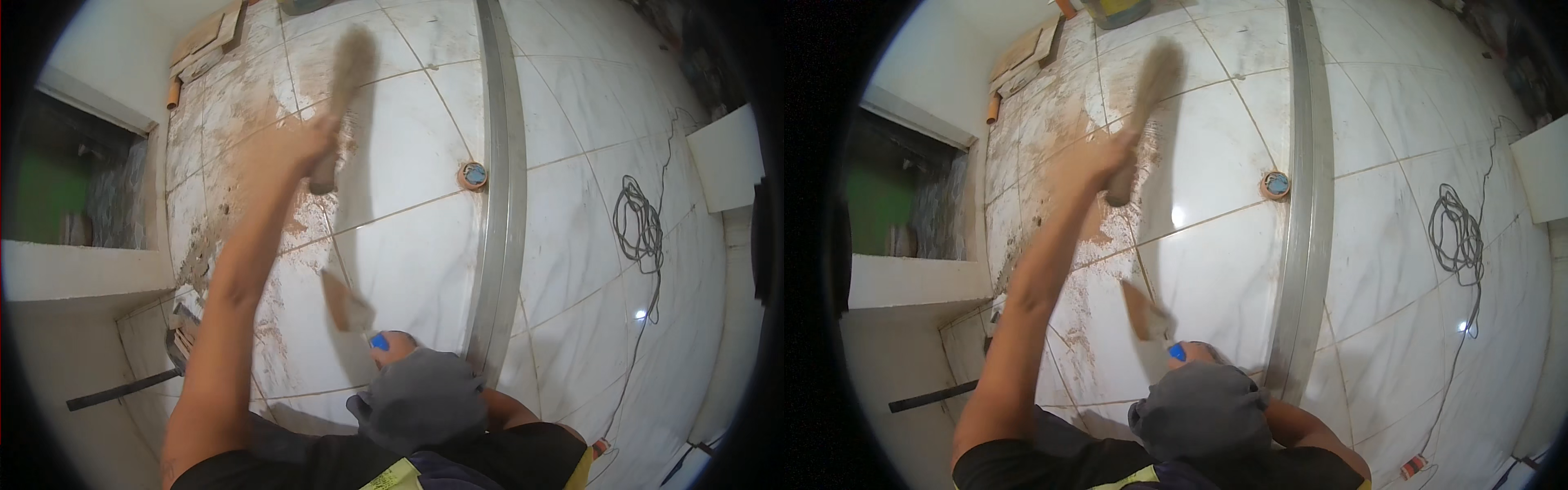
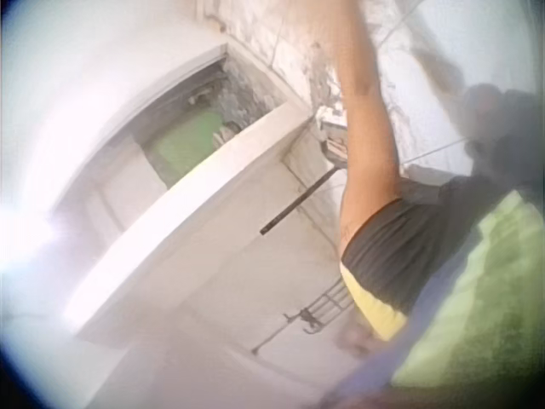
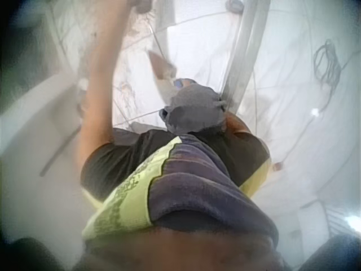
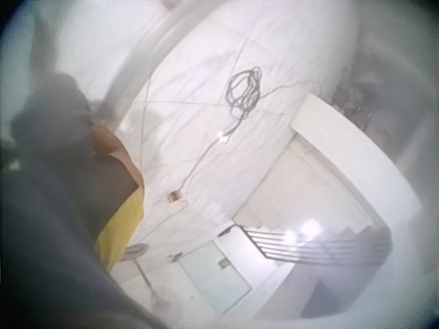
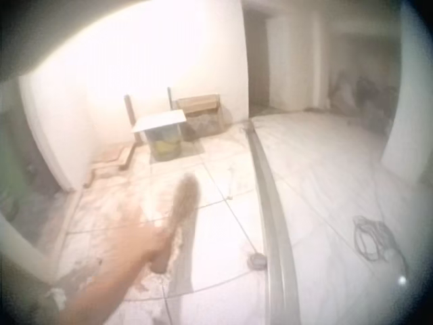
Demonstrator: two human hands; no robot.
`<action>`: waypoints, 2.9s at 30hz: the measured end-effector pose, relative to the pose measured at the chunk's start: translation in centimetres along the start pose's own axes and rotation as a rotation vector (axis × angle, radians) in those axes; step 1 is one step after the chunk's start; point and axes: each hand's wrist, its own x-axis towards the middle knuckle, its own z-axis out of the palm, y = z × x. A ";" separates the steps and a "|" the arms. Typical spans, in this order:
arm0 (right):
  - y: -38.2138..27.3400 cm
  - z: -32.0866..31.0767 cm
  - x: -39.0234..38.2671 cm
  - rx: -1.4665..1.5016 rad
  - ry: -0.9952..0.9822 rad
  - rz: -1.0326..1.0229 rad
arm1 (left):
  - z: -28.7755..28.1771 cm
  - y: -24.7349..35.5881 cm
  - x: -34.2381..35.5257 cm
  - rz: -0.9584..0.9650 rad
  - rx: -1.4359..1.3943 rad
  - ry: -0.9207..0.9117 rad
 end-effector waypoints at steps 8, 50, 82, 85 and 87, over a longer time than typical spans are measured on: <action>-6.7 -24.1 16.4 0.211 0.424 0.209 | 2.3 -11.3 -16.0 0.174 -0.920 0.333; -10.9 -39.9 40.0 -0.238 0.252 0.313 | 16.4 -22.0 -35.6 -0.146 -1.058 0.104; -3.6 -25.2 3.9 0.729 0.491 0.234 | 9.6 -2.2 -2.4 0.278 -0.283 0.113; -5.3 -24.9 5.6 0.889 0.443 0.100 | 9.7 -5.4 -8.1 0.261 -0.513 0.203; -6.6 -24.8 8.5 0.967 0.311 0.169 | 9.2 -6.6 -13.3 0.268 -0.613 0.277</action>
